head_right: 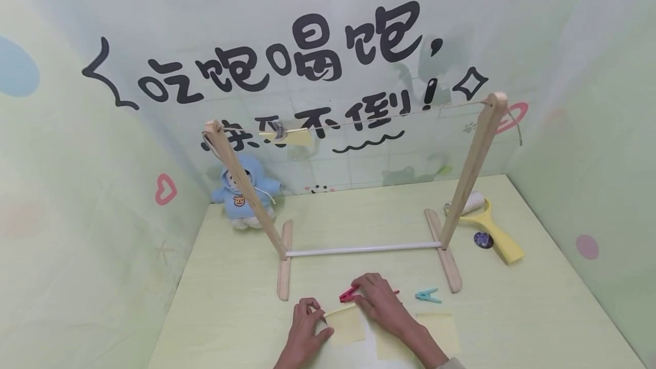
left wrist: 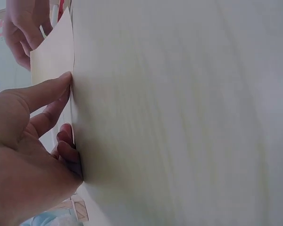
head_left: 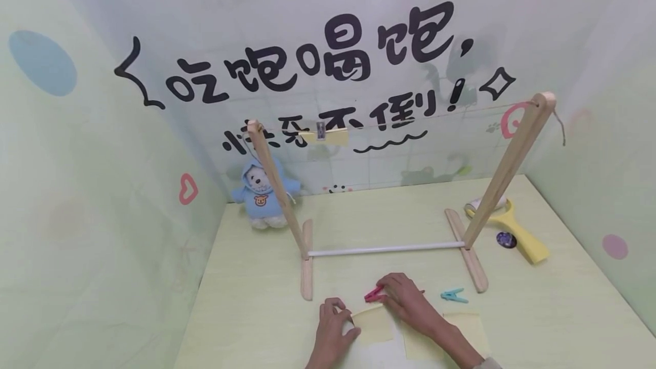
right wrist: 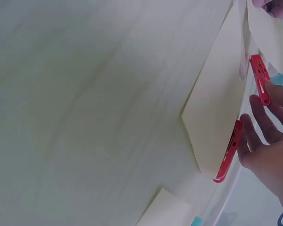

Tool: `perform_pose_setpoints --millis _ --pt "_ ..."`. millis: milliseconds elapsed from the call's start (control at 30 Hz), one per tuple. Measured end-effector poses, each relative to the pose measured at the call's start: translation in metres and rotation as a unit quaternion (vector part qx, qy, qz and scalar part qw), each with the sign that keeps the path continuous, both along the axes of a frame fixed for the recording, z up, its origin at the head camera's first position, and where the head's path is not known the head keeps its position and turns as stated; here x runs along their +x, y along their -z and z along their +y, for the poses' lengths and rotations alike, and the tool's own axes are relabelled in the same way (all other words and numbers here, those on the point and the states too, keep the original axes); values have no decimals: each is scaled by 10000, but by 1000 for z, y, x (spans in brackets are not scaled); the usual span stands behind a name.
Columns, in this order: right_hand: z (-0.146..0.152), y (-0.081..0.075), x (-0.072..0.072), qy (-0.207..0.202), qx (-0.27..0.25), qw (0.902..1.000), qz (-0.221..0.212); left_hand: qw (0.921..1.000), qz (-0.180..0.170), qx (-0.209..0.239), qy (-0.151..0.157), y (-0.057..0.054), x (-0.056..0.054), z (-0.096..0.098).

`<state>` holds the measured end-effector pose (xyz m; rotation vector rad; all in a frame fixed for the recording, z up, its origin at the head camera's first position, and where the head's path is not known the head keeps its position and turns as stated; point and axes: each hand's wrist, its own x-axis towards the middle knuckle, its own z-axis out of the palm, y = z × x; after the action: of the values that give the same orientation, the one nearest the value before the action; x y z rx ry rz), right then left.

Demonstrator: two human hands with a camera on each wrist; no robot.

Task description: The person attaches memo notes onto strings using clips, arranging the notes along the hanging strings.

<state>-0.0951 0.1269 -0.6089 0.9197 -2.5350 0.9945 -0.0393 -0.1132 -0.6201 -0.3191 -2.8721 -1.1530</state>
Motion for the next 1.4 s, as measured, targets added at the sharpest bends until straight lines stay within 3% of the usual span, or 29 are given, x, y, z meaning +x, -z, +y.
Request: perform_pose_setpoints --millis 233,300,400,467,533,700,733,800,867,967,1033,1067,1233,1400 --pt "5 0 -3 -68 -837 9964 -125 9983 571 -72 59 8 5 2" --pt "7 1 -6 -127 -1075 9941 28 9990 442 13 33 6 5 2" --pt "10 -8 -9 -48 -1147 9933 145 9986 -9 536 -43 1 5 1" --pt "12 -19 -10 44 -1102 9938 143 9951 -270 939 -119 0 4 1" --pt "14 -36 -10 123 -971 9952 85 9913 -291 1266 -193 7 1 1" --pt "23 -80 -17 -57 -897 9952 391 9847 -471 1591 -531 43 -15 0" --pt "25 -90 -19 -82 -875 9949 491 9826 -545 1679 -581 45 -19 -1" --pt "31 -112 -24 -65 -784 9949 625 9792 -246 1918 -621 48 -30 -2" --pt "36 -136 -29 -17 -667 9950 746 9743 -147 2149 -664 17 -37 2" --pt "42 -176 -34 36 -470 9943 952 9660 -144 2455 -796 -47 -49 10" --pt "46 -203 -38 -27 -407 9917 1215 9596 -450 2610 -953 -96 -57 16" --pt "47 -217 -39 -73 -382 9899 1362 9569 -499 2676 -1010 -112 -63 19" --pt "51 -273 -43 -352 -289 9831 1776 9432 -182 3162 -1007 -166 -91 28" --pt "52 -314 -46 -319 -65 9802 1951 9358 409 3389 -881 -211 -111 36"
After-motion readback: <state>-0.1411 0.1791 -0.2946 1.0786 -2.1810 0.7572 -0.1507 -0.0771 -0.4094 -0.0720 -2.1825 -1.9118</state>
